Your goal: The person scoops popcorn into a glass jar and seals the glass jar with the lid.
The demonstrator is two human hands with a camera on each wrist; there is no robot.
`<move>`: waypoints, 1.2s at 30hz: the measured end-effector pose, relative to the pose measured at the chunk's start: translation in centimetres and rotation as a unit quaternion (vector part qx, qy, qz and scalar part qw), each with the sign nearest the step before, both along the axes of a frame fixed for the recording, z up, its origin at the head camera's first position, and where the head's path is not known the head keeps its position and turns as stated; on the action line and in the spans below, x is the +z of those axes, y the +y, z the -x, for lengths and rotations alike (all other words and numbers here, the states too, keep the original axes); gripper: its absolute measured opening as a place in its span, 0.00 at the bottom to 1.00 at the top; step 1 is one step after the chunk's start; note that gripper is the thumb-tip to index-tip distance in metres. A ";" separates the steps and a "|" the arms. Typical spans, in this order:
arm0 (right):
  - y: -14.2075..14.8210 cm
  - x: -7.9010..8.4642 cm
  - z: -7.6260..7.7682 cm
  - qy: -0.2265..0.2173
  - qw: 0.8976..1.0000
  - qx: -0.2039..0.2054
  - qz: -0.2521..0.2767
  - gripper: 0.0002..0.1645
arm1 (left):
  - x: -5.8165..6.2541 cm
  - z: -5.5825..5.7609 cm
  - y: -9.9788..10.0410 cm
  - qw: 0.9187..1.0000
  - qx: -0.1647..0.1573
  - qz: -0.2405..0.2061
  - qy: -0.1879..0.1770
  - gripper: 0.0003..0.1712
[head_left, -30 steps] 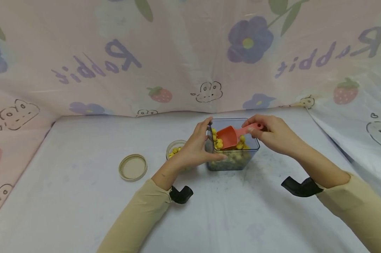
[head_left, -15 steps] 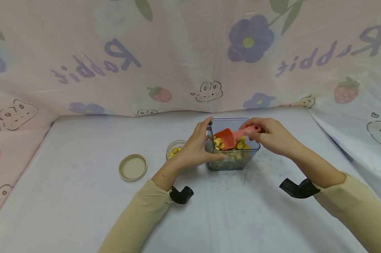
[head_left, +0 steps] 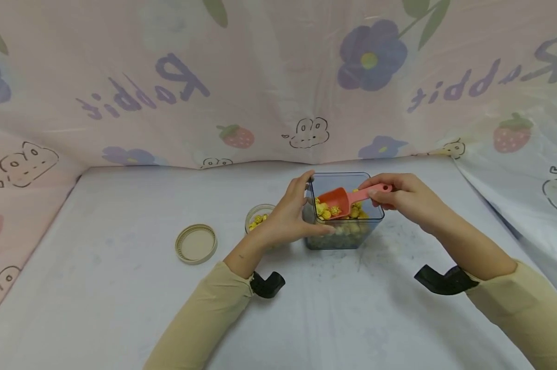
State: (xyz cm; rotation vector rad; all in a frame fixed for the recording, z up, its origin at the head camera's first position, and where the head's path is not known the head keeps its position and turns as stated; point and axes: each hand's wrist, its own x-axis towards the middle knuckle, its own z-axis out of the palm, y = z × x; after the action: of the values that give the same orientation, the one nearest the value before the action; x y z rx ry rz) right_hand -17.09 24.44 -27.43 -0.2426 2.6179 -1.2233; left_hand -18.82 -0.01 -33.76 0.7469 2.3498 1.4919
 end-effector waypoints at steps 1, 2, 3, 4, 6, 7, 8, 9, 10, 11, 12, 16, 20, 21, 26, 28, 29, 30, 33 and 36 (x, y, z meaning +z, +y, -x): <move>0.1 0.0 0.0 -0.006 1.000 -0.004 0.010 0.18 | 0.0 0.0 0.0 1.000 0.000 0.001 0.003 0.65; 0.2 -0.1 0.1 -0.012 1.000 -0.007 0.018 0.18 | 0.0 0.0 0.0 1.000 -0.001 0.003 0.005 0.65; 0.2 -0.1 0.1 -0.017 0.999 -0.010 0.025 0.19 | 0.0 0.0 0.1 1.000 -0.001 0.003 0.008 0.65; 0.3 -0.1 0.2 -0.022 0.999 -0.011 0.032 0.19 | 0.0 0.0 0.1 1.000 -0.002 0.004 0.010 0.65; 0.4 -0.2 0.3 -0.032 0.998 -0.013 0.044 0.20 | 0.1 0.0 0.1 1.000 -0.004 0.000 0.011 0.64; 0.4 -0.2 0.3 -0.037 0.998 -0.015 0.050 0.20 | 0.1 0.0 0.1 1.000 -0.005 -0.002 0.011 0.64; 0.4 -0.2 0.3 -0.040 0.998 -0.016 0.053 0.20 | 0.1 0.0 0.1 1.000 -0.005 -0.003 0.010 0.64; 0.4 -0.3 0.3 -0.041 0.998 -0.015 0.055 0.20 | 0.1 0.0 0.1 1.000 -0.005 -0.004 0.010 0.64; 0.3 -0.3 0.3 -0.042 0.997 -0.015 0.057 0.20 | 0.0 0.0 0.1 1.000 -0.005 -0.005 0.009 0.64; 0.3 -0.3 0.3 -0.041 0.997 -0.013 0.056 0.21 | 0.0 0.0 0.1 1.000 -0.004 -0.005 0.008 0.64; 0.3 -0.3 0.2 -0.039 0.998 -0.010 0.055 0.21 | 0.0 0.0 0.1 1.000 -0.003 -0.006 0.007 0.64; 0.2 -0.2 0.1 -0.034 0.998 -0.003 0.051 0.20 | 0.0 0.0 0.0 1.000 -0.003 -0.004 0.010 0.64; 0.5 -0.4 0.2 -0.046 0.996 -0.008 0.070 0.21 | 0.1 0.1 0.0 1.000 -0.002 -0.002 0.009 0.64; 0.6 -0.5 0.2 -0.048 0.996 -0.010 0.078 0.21 | 0.1 0.1 0.0 1.000 -0.001 0.000 0.008 0.64; 1.2 -1.0 0.2 -0.052 0.990 -0.024 0.127 0.18 | 0.1 0.1 0.0 1.000 0.000 0.007 0.001 0.65; 1.5 -1.2 0.2 -0.054 0.987 -0.030 0.148 0.14 | 0.1 0.1 0.0 1.000 0.000 0.009 0.000 0.65; 1.6 -1.2 0.2 -0.054 0.985 -0.032 0.159 0.12 | 0.1 0.1 0.0 1.000 0.000 0.009 -0.001 0.65; 1.7 -1.3 0.2 -0.055 0.983 -0.036 0.170 0.11 | 0.1 0.1 0.0 1.000 0.000 0.010 -0.001 0.65; 2.0 -1.5 0.2 -0.058 0.978 -0.038 0.196 0.10 | 0.1 0.1 0.0 1.000 0.000 0.011 0.000 0.64; 2.1 -1.8 0.1 -0.061 0.971 -0.036 0.229 0.09 | 0.2 0.0 0.0 1.000 0.001 0.010 0.000 0.64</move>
State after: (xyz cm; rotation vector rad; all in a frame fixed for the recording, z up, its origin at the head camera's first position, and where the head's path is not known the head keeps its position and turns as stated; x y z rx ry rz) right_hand -17.21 26.56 -29.24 -0.1459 2.2254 -1.7975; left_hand -18.82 0.01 -33.61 0.7411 2.3629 1.4675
